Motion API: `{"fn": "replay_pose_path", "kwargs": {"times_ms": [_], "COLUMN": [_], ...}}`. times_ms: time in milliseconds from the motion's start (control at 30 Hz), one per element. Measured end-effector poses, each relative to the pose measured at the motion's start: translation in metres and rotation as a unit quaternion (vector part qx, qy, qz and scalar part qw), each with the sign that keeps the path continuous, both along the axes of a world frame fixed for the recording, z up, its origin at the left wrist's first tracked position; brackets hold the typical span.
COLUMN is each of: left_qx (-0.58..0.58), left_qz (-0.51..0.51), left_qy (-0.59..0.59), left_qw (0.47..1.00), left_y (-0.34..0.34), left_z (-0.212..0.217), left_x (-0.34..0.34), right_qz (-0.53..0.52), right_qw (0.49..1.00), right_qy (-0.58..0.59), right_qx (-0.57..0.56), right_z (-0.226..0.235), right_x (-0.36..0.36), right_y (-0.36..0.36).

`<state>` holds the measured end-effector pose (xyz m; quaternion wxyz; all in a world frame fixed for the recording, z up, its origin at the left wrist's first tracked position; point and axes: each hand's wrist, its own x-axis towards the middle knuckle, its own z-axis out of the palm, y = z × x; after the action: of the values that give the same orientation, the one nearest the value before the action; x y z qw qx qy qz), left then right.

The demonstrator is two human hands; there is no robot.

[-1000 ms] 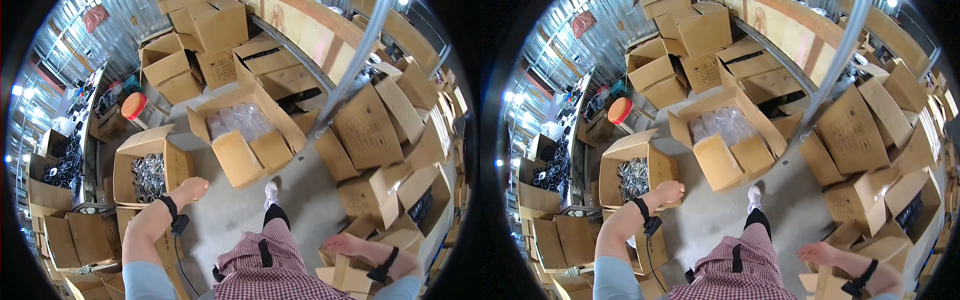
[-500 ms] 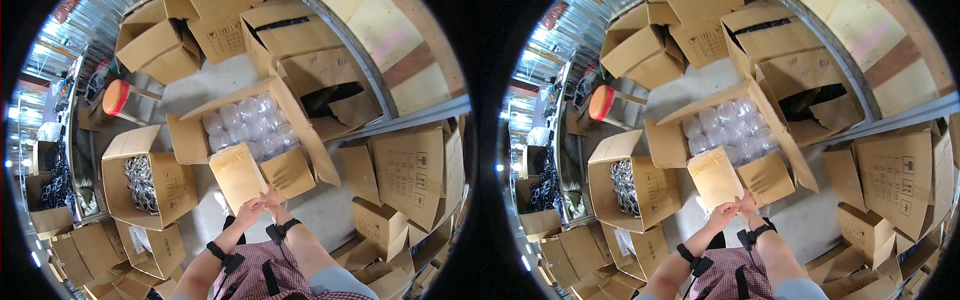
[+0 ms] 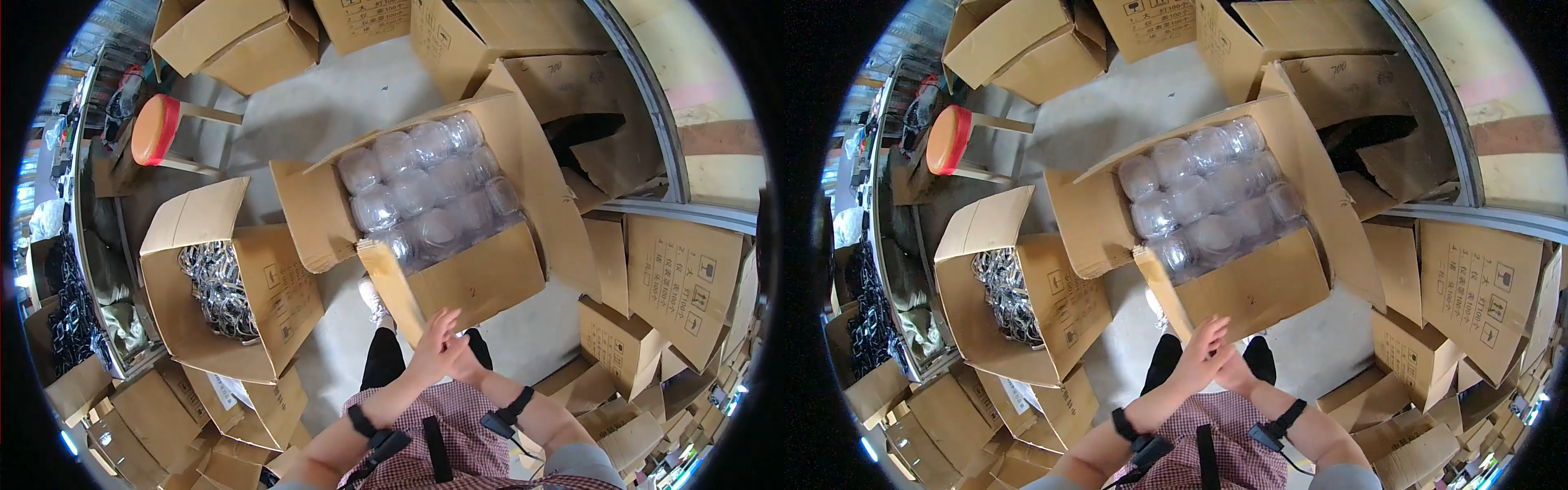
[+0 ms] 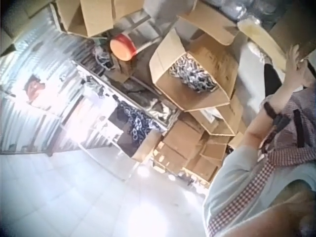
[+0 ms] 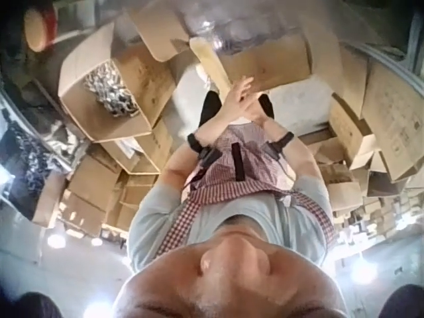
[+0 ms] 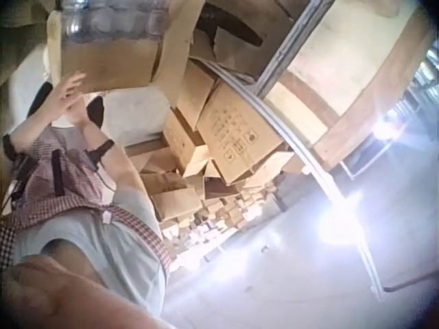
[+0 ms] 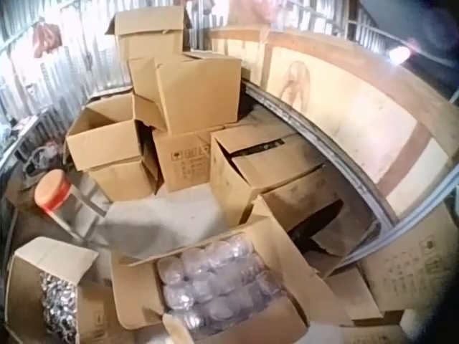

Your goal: Sorting through cardboard boxes to inspect and organize clear plastic lids and metal frames.

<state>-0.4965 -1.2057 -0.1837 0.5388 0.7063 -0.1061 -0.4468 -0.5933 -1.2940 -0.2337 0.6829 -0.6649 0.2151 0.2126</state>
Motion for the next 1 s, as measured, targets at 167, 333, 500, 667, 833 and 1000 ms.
{"fn": "replay_pose_path", "kwargs": {"times_ms": [167, 333, 500, 667, 833, 1000], "left_qx": [0.054, 0.239, 0.445, 0.314, 0.247, 0.329], "left_qz": [0.099, 0.15, 0.131, -0.039, 0.086, 0.166], "left_qy": [0.015, -0.016, -0.041, 0.048, 0.093, 0.104], "left_qw": [0.994, 0.959, 0.885, 0.948, 0.961, 0.924], "left_y": [0.084, 0.154, 0.192, 0.178, 0.2, 0.184], "left_z": [0.035, -0.02, -0.107, -0.108, -0.116, -0.012], "left_x": [0.005, 0.012, 0.027, 0.011, -0.042, -0.049], "right_qz": [0.096, 0.188, 0.063, -0.012, 0.105, 0.128], "right_qw": [0.979, 0.97, 0.989, 0.976, 0.801, 0.872], "right_qy": [0.011, 0.12, 0.094, -0.084, -0.453, -0.38], "right_qx": [0.177, 0.093, 0.092, 0.202, 0.376, 0.282], "right_z": [0.02, 0.008, -0.003, 0.171, 0.417, 0.464], "right_x": [0.041, 0.072, 0.091, 0.18, 0.239, 0.141], "right_y": [0.04, 0.046, 0.031, -0.009, 0.005, -0.063]}}
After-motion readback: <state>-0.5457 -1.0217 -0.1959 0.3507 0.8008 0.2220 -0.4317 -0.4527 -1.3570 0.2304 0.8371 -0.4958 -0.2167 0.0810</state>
